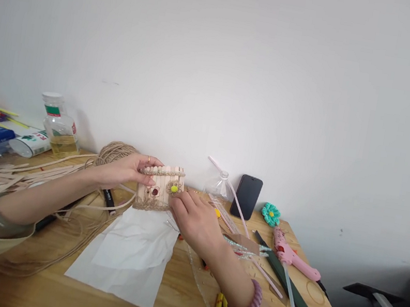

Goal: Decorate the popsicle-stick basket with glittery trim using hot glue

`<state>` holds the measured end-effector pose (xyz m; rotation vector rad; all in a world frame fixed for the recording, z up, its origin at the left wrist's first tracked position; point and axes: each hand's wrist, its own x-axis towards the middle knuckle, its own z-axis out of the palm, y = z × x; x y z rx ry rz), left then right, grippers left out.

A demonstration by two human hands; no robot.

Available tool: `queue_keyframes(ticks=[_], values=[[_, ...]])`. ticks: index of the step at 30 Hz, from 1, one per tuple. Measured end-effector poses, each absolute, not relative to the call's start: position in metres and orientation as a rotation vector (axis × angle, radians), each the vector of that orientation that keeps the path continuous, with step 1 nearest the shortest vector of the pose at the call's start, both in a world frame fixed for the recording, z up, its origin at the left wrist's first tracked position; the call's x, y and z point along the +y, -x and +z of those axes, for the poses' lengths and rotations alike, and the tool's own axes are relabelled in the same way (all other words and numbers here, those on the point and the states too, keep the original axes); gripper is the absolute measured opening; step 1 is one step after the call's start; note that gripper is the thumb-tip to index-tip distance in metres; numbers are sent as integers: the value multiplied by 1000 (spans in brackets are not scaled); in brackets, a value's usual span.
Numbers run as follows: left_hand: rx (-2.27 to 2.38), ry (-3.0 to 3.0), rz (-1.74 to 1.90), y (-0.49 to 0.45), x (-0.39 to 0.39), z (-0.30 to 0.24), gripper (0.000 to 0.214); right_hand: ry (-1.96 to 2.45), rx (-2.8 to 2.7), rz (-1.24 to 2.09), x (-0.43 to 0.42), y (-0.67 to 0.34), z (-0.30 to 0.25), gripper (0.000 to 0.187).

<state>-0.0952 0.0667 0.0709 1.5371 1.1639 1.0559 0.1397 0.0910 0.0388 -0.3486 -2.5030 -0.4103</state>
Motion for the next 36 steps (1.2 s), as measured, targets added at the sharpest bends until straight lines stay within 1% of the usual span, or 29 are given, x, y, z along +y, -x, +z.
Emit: queue_keyframes(ticks=[2,4,7,10,13,16,19,22,24,27,29,30,32,36], values=[[1169,-1552,1050,95,66,72,40,325,-2470,-422,91,-139,36,14],[1181,-1566,1062,95,64,74,42,301,-2438,-411,91,-139,35,11],[1179,-1553,1113,97,62,71,52,292,-2385,-374,88,-139,35,8],[1187,-1458,1245,101,61,58,60,321,-2336,-327,87,-139,33,7],[1230,-1263,1329,103,59,37,61,356,-2294,-297,89,-141,30,8],[1176,-1096,1179,96,53,16,59,366,-2255,-292,93,-142,27,8],[1026,-999,1011,83,43,3,62,336,-2238,-287,95,-142,24,9],[882,-950,1005,77,37,2,66,320,-2216,-266,95,-143,23,11],[823,-938,1069,76,35,6,76,325,-2195,-242,95,-145,22,13],[781,-940,1190,76,35,16,104,345,-2155,-210,97,-147,21,14],[776,-944,1265,75,35,19,116,357,-2123,-199,98,-145,21,14],[779,-940,1293,74,36,20,117,358,-2112,-196,99,-144,21,13],[789,-926,1313,74,36,20,111,346,-2106,-194,100,-140,20,12],[768,-899,1231,81,34,20,101,341,-2105,-208,100,-137,20,13]])
